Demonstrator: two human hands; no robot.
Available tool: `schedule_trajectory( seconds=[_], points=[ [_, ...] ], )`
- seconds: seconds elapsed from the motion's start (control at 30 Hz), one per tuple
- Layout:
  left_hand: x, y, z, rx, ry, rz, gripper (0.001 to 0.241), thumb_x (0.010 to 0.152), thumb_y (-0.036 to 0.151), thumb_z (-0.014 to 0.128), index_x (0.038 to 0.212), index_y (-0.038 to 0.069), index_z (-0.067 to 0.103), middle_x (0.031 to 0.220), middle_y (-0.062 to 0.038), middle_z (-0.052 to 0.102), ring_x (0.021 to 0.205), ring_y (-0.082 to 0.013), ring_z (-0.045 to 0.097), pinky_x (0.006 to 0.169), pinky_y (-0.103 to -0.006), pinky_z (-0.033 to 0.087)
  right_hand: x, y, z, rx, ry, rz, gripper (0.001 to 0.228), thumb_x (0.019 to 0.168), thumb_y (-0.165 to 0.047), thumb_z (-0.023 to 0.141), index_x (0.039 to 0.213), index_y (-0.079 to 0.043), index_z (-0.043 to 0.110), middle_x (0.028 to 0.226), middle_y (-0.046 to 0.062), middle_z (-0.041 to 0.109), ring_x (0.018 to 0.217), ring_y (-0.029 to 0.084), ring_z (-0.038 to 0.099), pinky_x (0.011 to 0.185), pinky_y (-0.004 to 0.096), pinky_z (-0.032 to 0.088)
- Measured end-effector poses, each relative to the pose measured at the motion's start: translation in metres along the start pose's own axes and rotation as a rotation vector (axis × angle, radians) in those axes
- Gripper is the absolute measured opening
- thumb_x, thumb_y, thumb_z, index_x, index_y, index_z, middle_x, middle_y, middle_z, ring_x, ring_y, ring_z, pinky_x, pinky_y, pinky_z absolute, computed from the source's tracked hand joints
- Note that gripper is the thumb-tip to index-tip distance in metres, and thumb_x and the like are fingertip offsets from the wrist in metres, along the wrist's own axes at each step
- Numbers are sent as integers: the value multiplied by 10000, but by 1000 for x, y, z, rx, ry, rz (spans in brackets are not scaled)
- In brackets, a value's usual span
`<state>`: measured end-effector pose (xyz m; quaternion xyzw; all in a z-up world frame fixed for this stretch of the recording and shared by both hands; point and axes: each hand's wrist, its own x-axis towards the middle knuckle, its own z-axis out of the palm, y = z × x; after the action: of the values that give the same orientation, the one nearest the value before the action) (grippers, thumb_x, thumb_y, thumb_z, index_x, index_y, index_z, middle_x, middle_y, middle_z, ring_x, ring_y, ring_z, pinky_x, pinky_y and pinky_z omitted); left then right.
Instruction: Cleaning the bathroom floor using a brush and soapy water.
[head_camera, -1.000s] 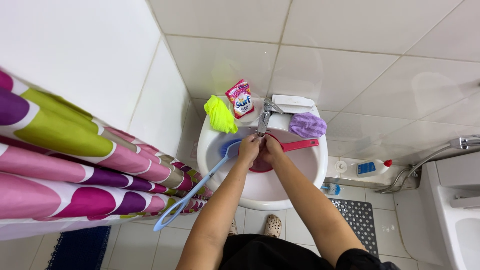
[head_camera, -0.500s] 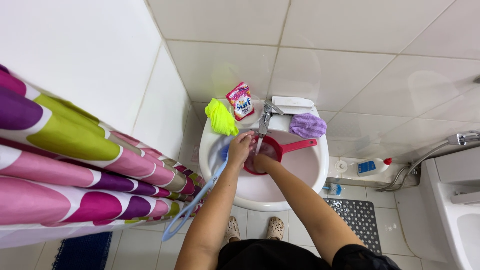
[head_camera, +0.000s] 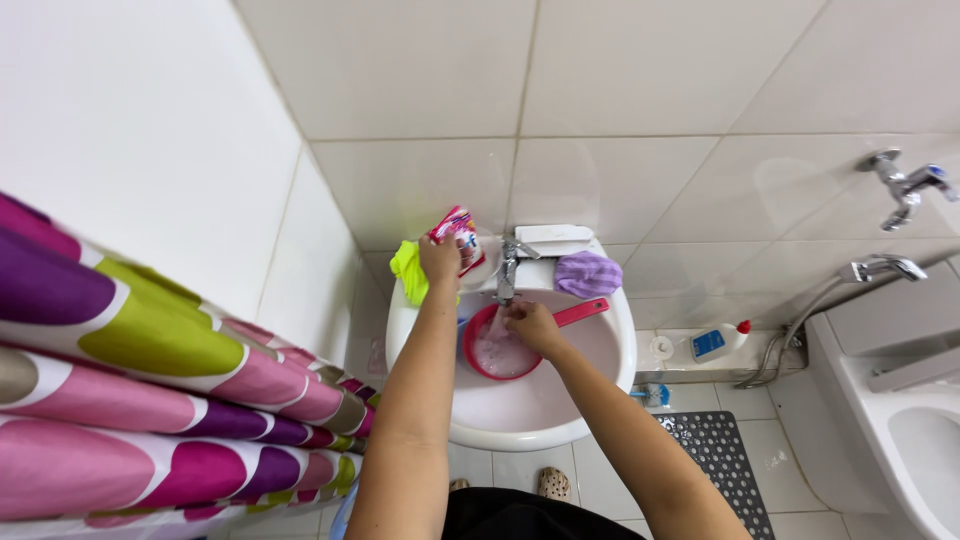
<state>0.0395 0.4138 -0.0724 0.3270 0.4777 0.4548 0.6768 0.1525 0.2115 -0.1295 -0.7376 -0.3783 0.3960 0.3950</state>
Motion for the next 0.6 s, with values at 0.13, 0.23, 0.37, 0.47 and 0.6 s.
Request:
schedule_trajectory(
  seconds=[0.13,0.23,0.37,0.47,0.6],
  points=[
    [3,8,7,143,0,48,200,1009,153,621,1041,-43,641,730,-76,678,531,-179,672,432,-338,529,-18,-36,-26,8,29,-89,213,842,-93,747,1035,-6,772,859,62,752,778,131,694,749,296,567],
    [-41,41,1,148,-118,179,156,983,162,661,955,9,678,716,-48,678,555,-135,645,458,-301,547,-31,-73,-34,-50,12,-83,249,821,-106,775,1047,0,773,846,63,743,766,129,695,738,304,566],
    [-108,80,-5,274,-215,372,171,994,170,642,939,13,679,720,-27,694,600,-103,680,506,-259,499,-44,-143,-45,-80,195,-286,482,837,-214,842,1237,-13,664,946,80,698,760,123,635,715,309,555],
    [-128,83,-11,270,-290,389,161,992,175,654,960,19,676,727,-12,692,607,-76,654,534,-244,514,-37,-167,-51,-35,172,-364,568,803,-210,853,1281,-17,615,1016,67,691,739,116,628,690,308,561],
    [-147,46,-41,235,-390,388,184,1006,173,685,1036,-8,690,751,-32,694,633,-92,641,590,-252,525,-38,-153,-47,-22,-50,-217,342,867,-237,820,1107,-6,744,879,52,756,719,84,646,659,286,536]
  ],
)
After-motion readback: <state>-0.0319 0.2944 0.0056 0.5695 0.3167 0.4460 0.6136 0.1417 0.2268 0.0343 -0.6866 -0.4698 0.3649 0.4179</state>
